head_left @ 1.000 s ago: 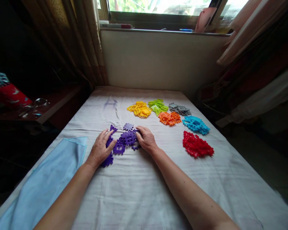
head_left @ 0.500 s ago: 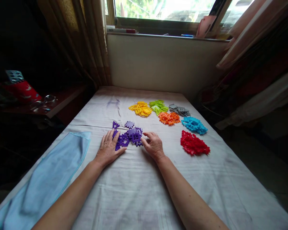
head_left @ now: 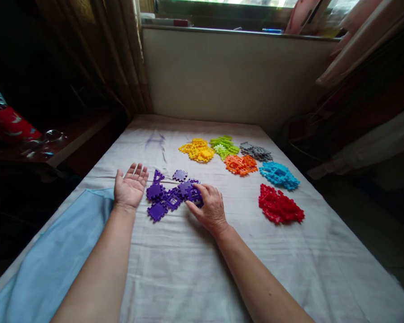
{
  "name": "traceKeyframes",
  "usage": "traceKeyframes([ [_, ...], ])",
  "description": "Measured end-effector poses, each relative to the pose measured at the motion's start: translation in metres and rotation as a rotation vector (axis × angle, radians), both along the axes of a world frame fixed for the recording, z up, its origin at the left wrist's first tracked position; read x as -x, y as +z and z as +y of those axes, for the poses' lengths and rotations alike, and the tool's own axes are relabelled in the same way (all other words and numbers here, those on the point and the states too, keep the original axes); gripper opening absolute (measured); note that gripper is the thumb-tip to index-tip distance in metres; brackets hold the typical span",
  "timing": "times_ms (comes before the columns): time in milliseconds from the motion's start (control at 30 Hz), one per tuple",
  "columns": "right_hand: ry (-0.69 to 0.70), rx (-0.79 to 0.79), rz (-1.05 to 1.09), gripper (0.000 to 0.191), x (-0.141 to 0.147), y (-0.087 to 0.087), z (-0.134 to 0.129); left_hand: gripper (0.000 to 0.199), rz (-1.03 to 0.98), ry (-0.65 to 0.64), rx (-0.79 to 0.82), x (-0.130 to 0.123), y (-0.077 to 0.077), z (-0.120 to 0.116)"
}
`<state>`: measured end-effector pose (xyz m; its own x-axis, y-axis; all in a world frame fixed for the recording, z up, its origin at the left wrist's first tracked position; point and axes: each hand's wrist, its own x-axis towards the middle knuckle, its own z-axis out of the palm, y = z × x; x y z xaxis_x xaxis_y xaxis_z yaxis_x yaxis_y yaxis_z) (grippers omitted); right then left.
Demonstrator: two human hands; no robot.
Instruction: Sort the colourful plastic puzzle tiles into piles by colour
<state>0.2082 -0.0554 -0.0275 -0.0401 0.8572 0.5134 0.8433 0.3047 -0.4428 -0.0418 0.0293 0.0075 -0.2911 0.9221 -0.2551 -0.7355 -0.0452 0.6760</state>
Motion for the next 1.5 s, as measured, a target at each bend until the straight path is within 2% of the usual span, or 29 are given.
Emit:
traceKeyframes([
  [67, -0.043, -0.012, 0.022, 0.049, -0.014, -0.002, 0.007, 0.047, -0.101, -0.029, -0.012, 0.006, -0.001, 0.001],
  [267, -0.389, 0.085, -0.058, 0.052, -0.068, -0.007, 0.034, 0.045, -0.206, -0.039, -0.001, 0.011, -0.004, 0.002],
  [433, -0.447, 0.149, -0.144, 0.047, -0.079, -0.007, 0.039, 0.041, -0.225, -0.027, 0.012, 0.010, -0.002, 0.002],
  [700, -0.421, 0.184, -0.153, 0.041, -0.079, -0.007, 0.036, 0.039, -0.216, -0.015, 0.031, 0.007, 0.001, 0.001],
  [833, -0.400, 0.130, -0.103, 0.038, -0.079, -0.005, 0.037, 0.036, -0.193, -0.030, 0.016, 0.006, 0.000, 0.002],
  [900, -0.355, 0.073, -0.060, 0.031, -0.074, -0.003, 0.036, 0.035, -0.175, -0.030, 0.015, 0.006, -0.001, 0.002],
  [1000, -0.208, 0.018, -0.008, 0.020, -0.058, 0.001, 0.032, 0.033, -0.154, -0.029, 0.019, 0.007, -0.002, 0.003],
  [1133, -0.046, 0.064, 0.010, 0.018, -0.034, 0.005, 0.025, 0.031, -0.133, -0.040, 0.015, 0.007, -0.003, 0.002],
  [1400, 0.019, 0.139, -0.024, 0.022, -0.022, 0.006, 0.022, 0.034, -0.135, -0.034, 0.031, 0.004, -0.001, 0.002],
  [1500, 0.024, 0.145, 0.009, 0.017, -0.020, 0.005, 0.023, 0.034, -0.133, -0.032, 0.037, 0.002, 0.001, 0.002],
])
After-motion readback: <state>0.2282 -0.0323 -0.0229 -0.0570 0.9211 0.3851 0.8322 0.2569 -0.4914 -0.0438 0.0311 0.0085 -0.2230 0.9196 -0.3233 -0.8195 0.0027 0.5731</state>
